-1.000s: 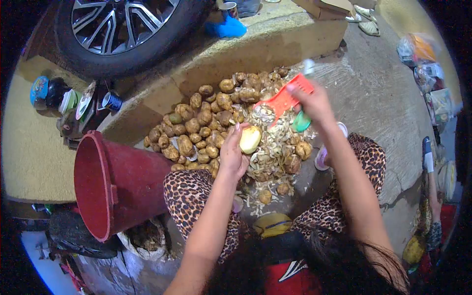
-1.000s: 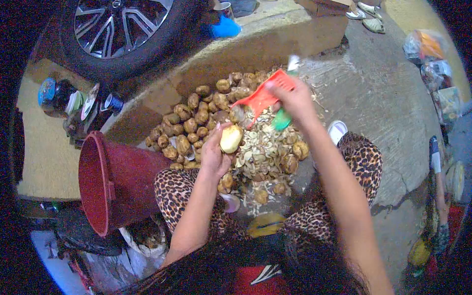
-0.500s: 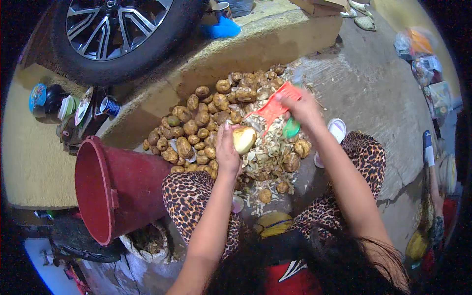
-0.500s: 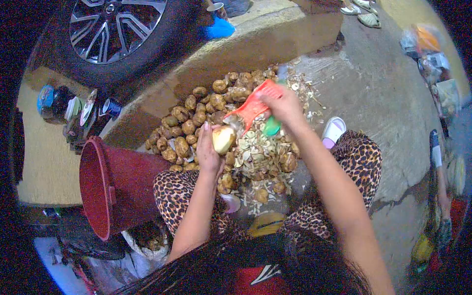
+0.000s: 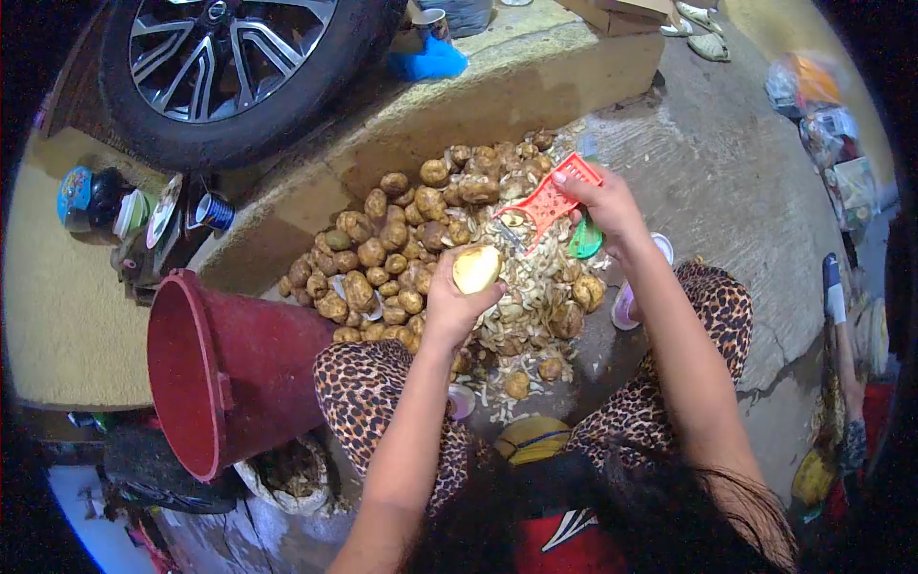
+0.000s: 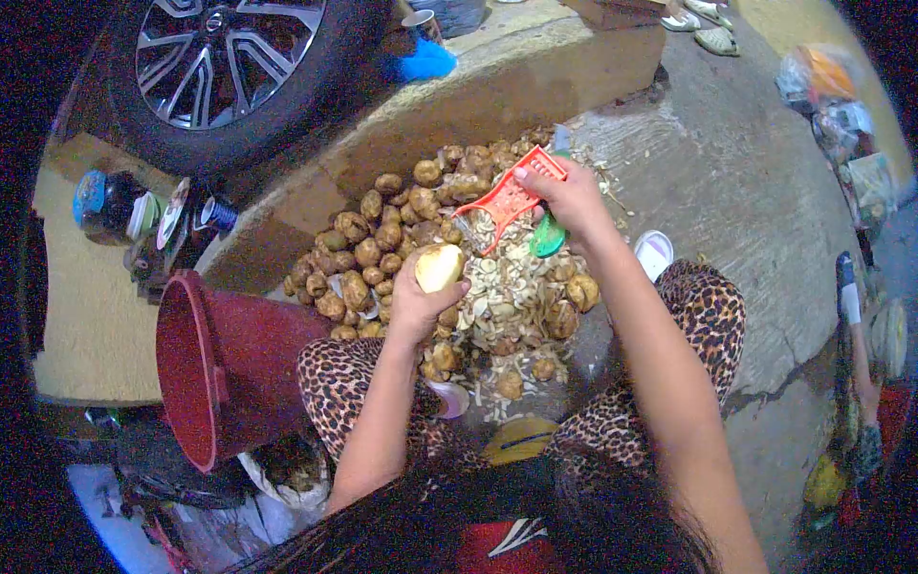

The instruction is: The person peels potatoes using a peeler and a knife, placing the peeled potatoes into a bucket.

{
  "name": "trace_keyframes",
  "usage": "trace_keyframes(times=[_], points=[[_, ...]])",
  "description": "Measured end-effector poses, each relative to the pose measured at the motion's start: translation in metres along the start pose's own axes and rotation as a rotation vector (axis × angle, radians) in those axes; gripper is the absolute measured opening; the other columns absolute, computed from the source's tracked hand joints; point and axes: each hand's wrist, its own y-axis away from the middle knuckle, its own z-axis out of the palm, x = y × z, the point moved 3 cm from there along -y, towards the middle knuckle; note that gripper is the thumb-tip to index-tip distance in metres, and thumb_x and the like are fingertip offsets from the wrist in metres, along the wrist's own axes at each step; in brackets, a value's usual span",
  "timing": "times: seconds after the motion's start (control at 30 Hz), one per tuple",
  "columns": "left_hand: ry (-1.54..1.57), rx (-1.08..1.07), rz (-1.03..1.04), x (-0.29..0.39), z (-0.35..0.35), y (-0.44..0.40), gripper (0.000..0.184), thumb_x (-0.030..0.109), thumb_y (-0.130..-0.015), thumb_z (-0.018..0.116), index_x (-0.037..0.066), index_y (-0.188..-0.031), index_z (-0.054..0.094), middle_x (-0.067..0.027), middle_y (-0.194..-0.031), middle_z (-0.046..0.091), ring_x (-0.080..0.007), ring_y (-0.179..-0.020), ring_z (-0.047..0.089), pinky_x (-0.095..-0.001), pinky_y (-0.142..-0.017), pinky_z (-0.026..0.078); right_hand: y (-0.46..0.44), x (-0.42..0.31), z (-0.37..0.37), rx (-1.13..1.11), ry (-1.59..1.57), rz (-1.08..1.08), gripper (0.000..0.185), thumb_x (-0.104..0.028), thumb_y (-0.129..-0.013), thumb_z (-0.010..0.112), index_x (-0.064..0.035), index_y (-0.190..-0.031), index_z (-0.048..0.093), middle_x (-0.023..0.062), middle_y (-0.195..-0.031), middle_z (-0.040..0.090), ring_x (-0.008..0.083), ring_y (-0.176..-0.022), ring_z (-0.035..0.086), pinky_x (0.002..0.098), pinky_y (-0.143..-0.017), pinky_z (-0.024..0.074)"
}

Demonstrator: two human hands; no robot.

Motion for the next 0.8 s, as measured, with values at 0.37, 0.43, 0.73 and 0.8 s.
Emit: trace_keyframes(times=[0.37, 0.43, 0.73, 0.8], points=[[-0.290, -0.126, 0.165, 0.017, 0.005, 0.014, 0.056, 0.001, -0.055, 0.066, 0.005, -0.105, 0.041, -0.0053, -0.097, 0.049, -0.0140, -0.092, 0.050, -0.0278, -0.083, 0.042, -0.005, -0.004, -0.006, 0.018, 0.105, -0.081, 0.018, -0.023, -0.078, 0.065, -0.0062, -0.080, 0.059, -0.0020, -0.062, 0.056, 0.0027, -0.044, 0.046, 0.0177, -0.041, 0.0377], [-0.303, -0.115, 0.162, 0.010, 0.005, 0.011, 0.056, 0.000, -0.055, 0.066, 0.004, -0.105, 0.040, -0.0057, -0.097, 0.049, -0.0145, -0.092, 0.050, -0.0277, -0.083, 0.042, 0.015, -0.014, 0.013, -0.090, 0.030, 0.026, 0.017, -0.022, -0.078, 0.064, -0.0064, -0.080, 0.059, -0.0026, -0.061, 0.056, 0.0028, -0.044, 0.045, 0.0174, -0.041, 0.0368], [-0.273, -0.074, 0.200, 0.009, 0.000, 0.007, 0.066, 0.006, -0.055, 0.075, 0.006, -0.111, 0.040, -0.0055, -0.103, 0.048, -0.0152, -0.098, 0.048, -0.0287, -0.089, 0.039, 0.006, -0.007, 0.006, -0.069, 0.117, -0.004, 0.016, -0.022, -0.076, 0.066, -0.0071, -0.077, 0.060, -0.0023, -0.061, 0.058, 0.0040, -0.044, 0.046, 0.0183, -0.041, 0.0357], [-0.082, -0.119, 0.158, 0.011, 0.003, 0.008, 0.065, 0.004, -0.060, 0.073, 0.004, -0.114, 0.037, -0.0067, -0.107, 0.047, -0.0151, -0.097, 0.049, -0.0272, -0.085, 0.041, 0.013, -0.002, 0.013, -0.144, 0.044, 0.060, 0.014, -0.019, -0.078, 0.064, -0.0059, -0.077, 0.059, -0.0015, -0.063, 0.058, 0.0046, -0.046, 0.046, 0.0188, -0.041, 0.0352]])
